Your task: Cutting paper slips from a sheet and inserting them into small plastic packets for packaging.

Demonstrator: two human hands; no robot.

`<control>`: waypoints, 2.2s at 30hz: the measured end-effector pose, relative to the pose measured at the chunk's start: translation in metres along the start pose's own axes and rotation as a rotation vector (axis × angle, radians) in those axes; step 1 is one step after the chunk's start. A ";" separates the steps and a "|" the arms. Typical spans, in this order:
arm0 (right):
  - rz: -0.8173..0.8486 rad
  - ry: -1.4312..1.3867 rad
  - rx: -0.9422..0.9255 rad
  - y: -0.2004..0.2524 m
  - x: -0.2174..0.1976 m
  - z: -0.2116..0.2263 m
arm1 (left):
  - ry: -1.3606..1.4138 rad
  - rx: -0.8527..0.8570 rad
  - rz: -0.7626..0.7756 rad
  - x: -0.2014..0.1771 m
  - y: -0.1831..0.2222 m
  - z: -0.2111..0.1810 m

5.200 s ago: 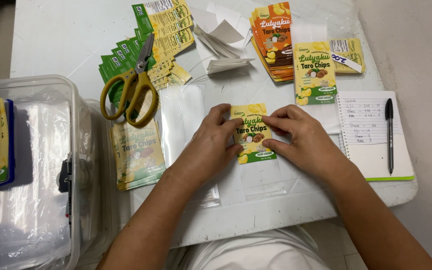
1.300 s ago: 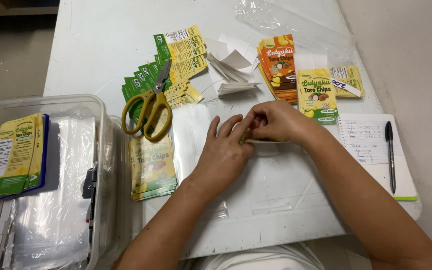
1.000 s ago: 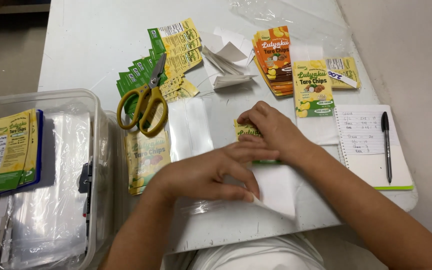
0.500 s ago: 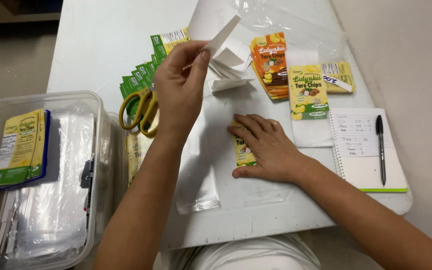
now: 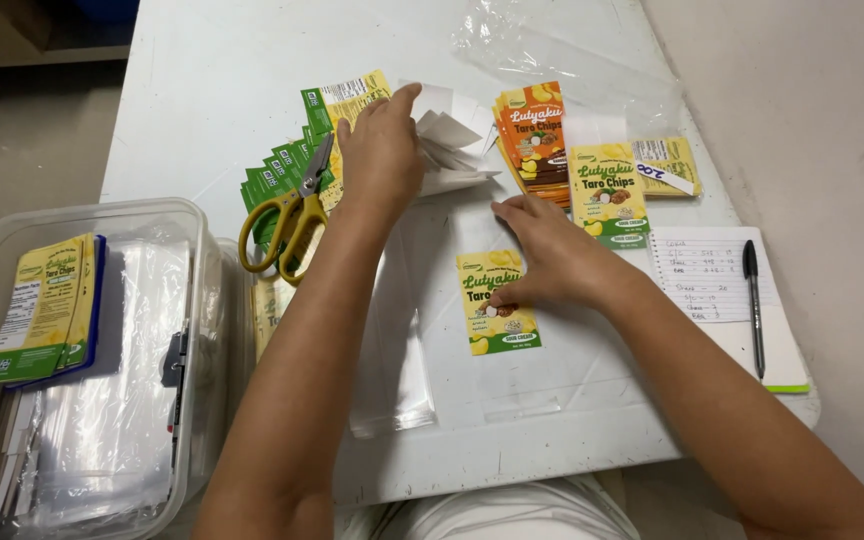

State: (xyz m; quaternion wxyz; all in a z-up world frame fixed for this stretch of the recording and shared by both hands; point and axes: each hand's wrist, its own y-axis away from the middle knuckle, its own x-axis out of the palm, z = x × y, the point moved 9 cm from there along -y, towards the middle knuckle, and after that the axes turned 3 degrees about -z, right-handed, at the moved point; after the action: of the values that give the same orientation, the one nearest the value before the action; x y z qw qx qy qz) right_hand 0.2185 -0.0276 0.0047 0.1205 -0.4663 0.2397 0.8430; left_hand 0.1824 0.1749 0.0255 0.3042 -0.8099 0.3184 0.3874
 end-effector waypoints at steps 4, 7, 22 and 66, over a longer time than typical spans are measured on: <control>0.070 0.105 0.076 -0.002 -0.001 0.007 | 0.108 0.154 -0.143 -0.030 0.037 -0.020; 0.047 0.051 0.066 0.010 -0.016 0.028 | 0.147 0.271 -0.256 -0.055 0.067 -0.033; -0.636 -0.952 -0.126 0.036 -0.055 -0.094 | 0.490 0.306 -0.564 -0.120 0.142 -0.002; -0.128 0.204 -0.270 -0.033 0.039 0.117 | 1.017 -0.159 -0.658 -0.117 0.137 0.072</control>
State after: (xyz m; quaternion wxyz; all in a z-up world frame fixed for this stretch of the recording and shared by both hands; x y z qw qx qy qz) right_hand 0.1262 0.0601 0.0154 0.0852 -0.5755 0.1054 0.8065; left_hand -0.0101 0.1774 0.0505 0.1566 -0.9695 0.1269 -0.1395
